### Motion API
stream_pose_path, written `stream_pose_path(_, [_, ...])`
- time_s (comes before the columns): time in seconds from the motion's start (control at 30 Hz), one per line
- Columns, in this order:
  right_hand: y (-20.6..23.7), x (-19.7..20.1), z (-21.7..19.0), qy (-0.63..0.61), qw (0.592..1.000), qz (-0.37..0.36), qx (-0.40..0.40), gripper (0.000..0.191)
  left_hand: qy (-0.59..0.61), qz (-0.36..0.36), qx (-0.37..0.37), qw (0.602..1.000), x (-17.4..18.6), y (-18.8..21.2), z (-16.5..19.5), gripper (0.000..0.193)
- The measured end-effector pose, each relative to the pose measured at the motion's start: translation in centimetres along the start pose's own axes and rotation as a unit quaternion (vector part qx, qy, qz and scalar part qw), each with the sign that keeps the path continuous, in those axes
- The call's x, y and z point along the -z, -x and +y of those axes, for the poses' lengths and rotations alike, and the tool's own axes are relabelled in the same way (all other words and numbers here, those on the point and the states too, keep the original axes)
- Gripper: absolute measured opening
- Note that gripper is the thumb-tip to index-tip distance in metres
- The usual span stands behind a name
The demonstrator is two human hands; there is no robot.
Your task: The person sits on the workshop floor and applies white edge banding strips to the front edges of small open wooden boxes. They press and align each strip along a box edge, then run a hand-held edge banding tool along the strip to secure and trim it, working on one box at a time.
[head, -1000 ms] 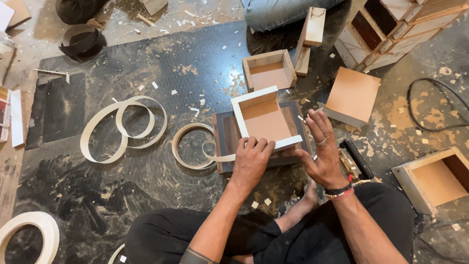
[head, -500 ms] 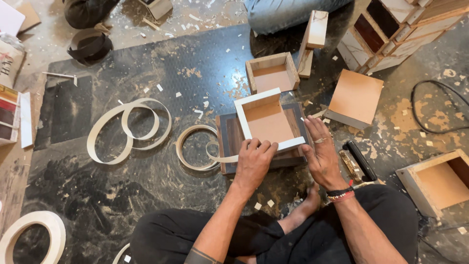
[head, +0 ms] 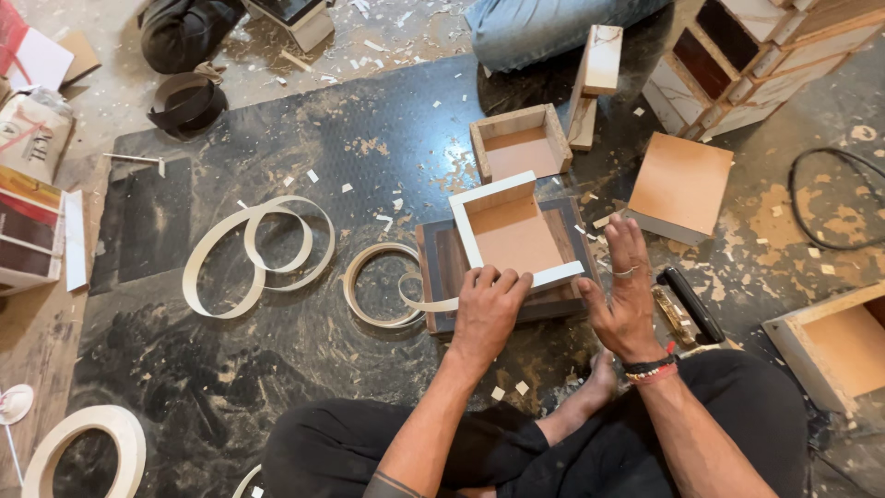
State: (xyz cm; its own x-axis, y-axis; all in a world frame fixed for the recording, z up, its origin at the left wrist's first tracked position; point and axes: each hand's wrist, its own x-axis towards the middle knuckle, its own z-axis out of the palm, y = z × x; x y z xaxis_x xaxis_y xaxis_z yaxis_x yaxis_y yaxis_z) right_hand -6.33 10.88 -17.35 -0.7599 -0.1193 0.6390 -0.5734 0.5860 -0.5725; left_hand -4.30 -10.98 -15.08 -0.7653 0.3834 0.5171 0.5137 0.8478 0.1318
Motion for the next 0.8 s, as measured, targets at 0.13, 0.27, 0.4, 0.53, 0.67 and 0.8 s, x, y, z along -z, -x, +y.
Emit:
stream_pose_path(0.13, [0.3,0.1,0.2,0.007,1.000,0.007,-0.018,0.072,0.015,0.000,0.002,1.000,0.0,0.0,0.2,0.031])
stream_pose_path(0.27, [0.8,-0.2,0.8,-0.064,0.994,0.013,-0.085,0.065,0.014,0.002,0.004,1.000,0.1,0.0,0.3,0.030])
stream_pose_path(0.4, [1.0,-0.1,1.6,-0.263,0.942,0.061,-0.200,0.022,0.012,0.004,0.005,1.000,0.1,0.0,0.4,0.030])
stream_pose_path(0.53, [0.9,0.5,2.1,-0.335,0.890,0.097,-0.292,0.012,0.018,0.010,0.006,1.000,0.0,0.1,0.3,0.028])
stream_pose_path(0.67, [0.4,0.6,2.4,-0.445,0.825,0.158,-0.312,0.007,0.013,0.005,0.006,1.000,-0.2,-0.1,0.3,0.029])
stream_pose_path(0.8, [0.1,0.8,2.9,-0.540,0.764,0.097,-0.339,0.021,0.015,0.007,0.005,1.000,-0.3,-0.3,0.4,0.028])
